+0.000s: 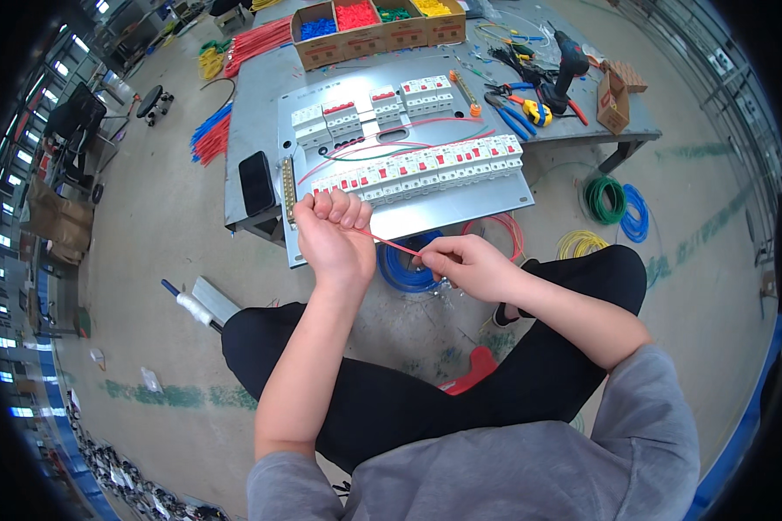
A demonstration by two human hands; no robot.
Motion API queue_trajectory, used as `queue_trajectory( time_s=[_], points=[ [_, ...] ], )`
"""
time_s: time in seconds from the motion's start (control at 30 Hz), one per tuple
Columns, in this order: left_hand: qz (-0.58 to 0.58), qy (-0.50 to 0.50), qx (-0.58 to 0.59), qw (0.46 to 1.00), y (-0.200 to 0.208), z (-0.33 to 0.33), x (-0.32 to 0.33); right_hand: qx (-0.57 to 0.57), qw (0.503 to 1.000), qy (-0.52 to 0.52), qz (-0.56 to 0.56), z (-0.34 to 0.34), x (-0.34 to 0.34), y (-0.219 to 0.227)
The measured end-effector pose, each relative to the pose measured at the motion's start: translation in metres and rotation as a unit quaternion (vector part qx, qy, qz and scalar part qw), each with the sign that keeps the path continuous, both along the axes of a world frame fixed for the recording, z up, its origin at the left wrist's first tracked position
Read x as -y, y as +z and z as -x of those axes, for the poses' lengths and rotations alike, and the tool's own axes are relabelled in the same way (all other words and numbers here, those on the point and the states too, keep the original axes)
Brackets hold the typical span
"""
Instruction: The person sits on a stool and wires an electrical panel mounted on a table. They strip red and green wires with pliers and insert them into terminal blocks on the panel.
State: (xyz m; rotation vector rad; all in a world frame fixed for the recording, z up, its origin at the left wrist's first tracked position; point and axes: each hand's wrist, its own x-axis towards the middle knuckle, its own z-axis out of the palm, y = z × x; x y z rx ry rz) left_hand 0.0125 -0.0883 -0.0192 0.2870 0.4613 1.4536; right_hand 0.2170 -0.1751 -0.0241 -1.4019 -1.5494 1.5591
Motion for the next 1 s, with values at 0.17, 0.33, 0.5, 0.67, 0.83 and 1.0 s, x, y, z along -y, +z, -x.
queue_trajectory(
  time_s=[0.17,0.33,0.5,0.67,0.83,1.0],
  points=[
    [-0.046,-0.006,-0.015,0.999,0.006,-0.008,0.002,0.005,0.999,-0.025,-0.036,-0.005,-0.006,-0.013],
    [-0.038,-0.027,-0.146,0.988,0.003,0.003,-0.007,0.103,0.985,-0.042,-0.131,-0.004,-0.009,-0.009],
    [-0.384,0.288,-0.722,0.498,0.013,-0.003,-0.003,0.180,0.972,-0.039,-0.148,-0.009,-0.009,-0.014],
    [-0.404,-0.191,-0.796,0.409,-0.014,-0.028,0.046,0.285,0.945,0.003,-0.163,-0.006,-0.011,-0.030],
    [-0.406,-0.165,-0.756,0.486,-0.038,-0.027,0.051,0.215,0.963,0.037,-0.158,-0.014,-0.012,-0.028],
    [-0.327,-0.186,-0.752,0.541,-0.018,-0.011,0.035,0.196,0.961,0.138,-0.139,-0.088,-0.033,0.008]
  ],
)
